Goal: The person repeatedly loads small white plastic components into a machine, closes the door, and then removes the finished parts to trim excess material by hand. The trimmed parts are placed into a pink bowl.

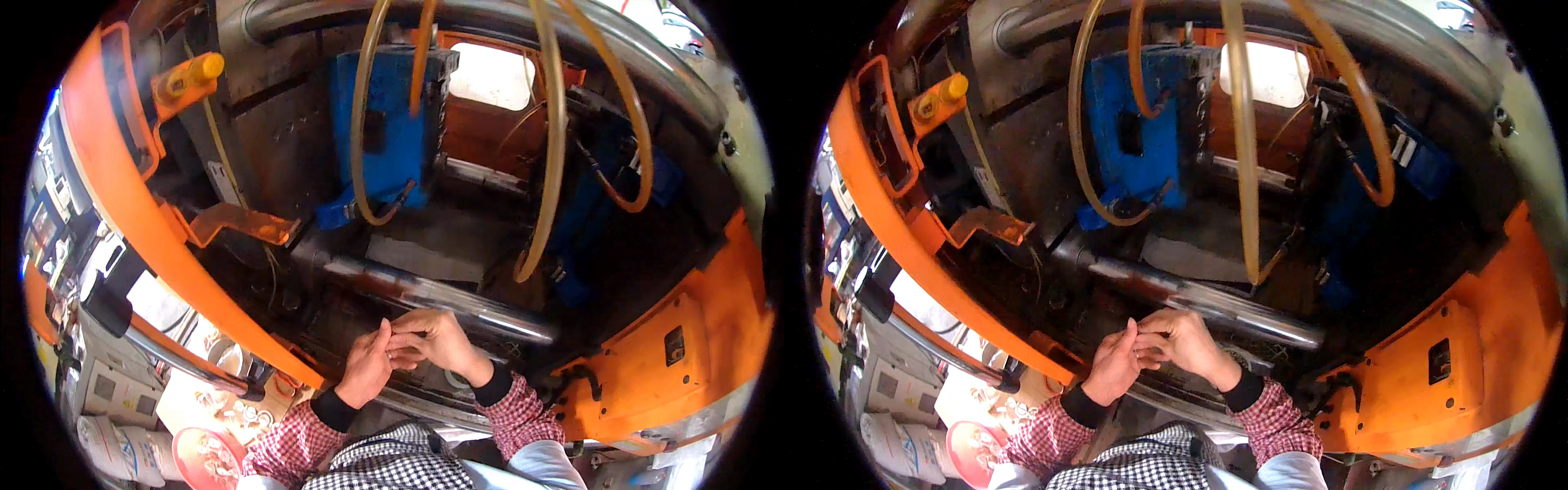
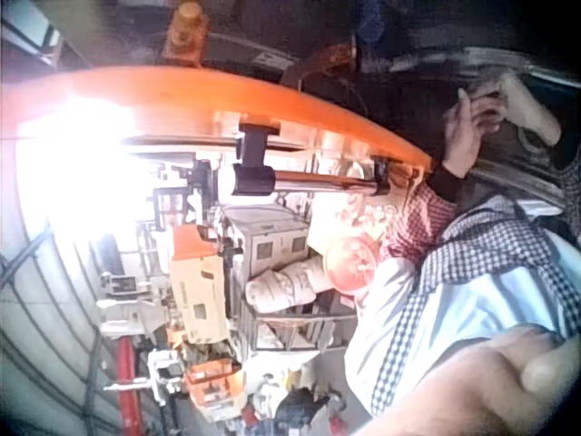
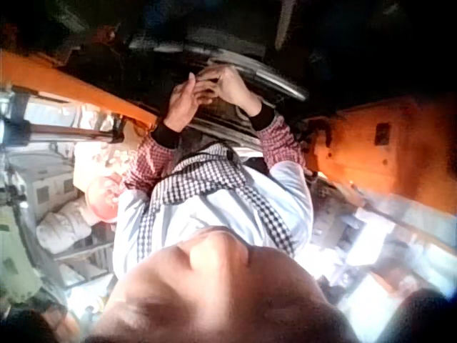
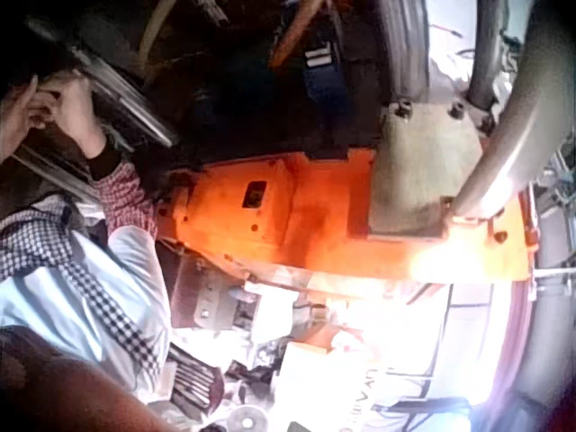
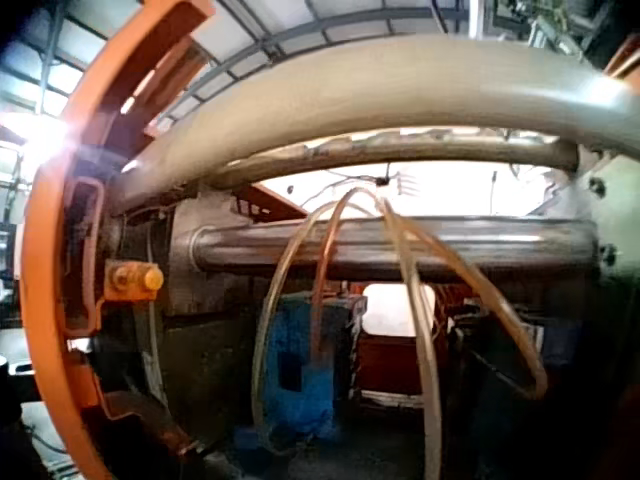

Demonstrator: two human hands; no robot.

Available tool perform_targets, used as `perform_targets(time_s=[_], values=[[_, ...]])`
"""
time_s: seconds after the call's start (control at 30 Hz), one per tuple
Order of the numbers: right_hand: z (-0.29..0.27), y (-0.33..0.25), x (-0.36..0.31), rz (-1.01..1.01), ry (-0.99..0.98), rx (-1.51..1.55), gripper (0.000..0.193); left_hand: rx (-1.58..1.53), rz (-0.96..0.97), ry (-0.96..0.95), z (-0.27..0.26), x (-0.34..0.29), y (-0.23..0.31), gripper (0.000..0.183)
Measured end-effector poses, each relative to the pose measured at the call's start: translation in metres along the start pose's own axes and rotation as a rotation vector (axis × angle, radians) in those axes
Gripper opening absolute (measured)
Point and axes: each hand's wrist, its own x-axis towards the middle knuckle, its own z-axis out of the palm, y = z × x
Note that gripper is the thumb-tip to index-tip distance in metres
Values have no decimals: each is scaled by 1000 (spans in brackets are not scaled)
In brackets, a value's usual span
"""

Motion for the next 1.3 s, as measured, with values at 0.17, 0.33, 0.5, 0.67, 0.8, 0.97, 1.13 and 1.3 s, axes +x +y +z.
perform_targets(time_s=[0.17, 0.33, 0.5, 0.67, 0.8, 0.97, 1.13, 1.3], values=[[2, -2, -2, 21, 123, 96, 12, -7, 15, 41, 2, 5, 0, 49], [-4, 10, 26, -47, 425, 144, 5, 5, 36, 130, 5, 7, 2, 50], [-67, 51, 128, -98, 901, 123, 8, 108, -56, 169, 5, -11, -2, 49], [-126, 101, 227, -147, 1155, -254, 15, 191, -132, 195, 10, -20, -7, 50], [-137, 125, 270, -54, 1150, -233, 18, 155, -175, 167, 0, -20, -16, 49], [-132, 134, 292, 38, 1209, -293, 28, 173, -181, 183, -3, -19, -16, 50], [-136, 136, 300, 56, 1201, -371, 27, 216, -178, 184, -5, -18, -12, 49], [-137, 134, 301, 63, 1200, -373, 27, 194, -185, 193, -8, -17, -14, 50]])
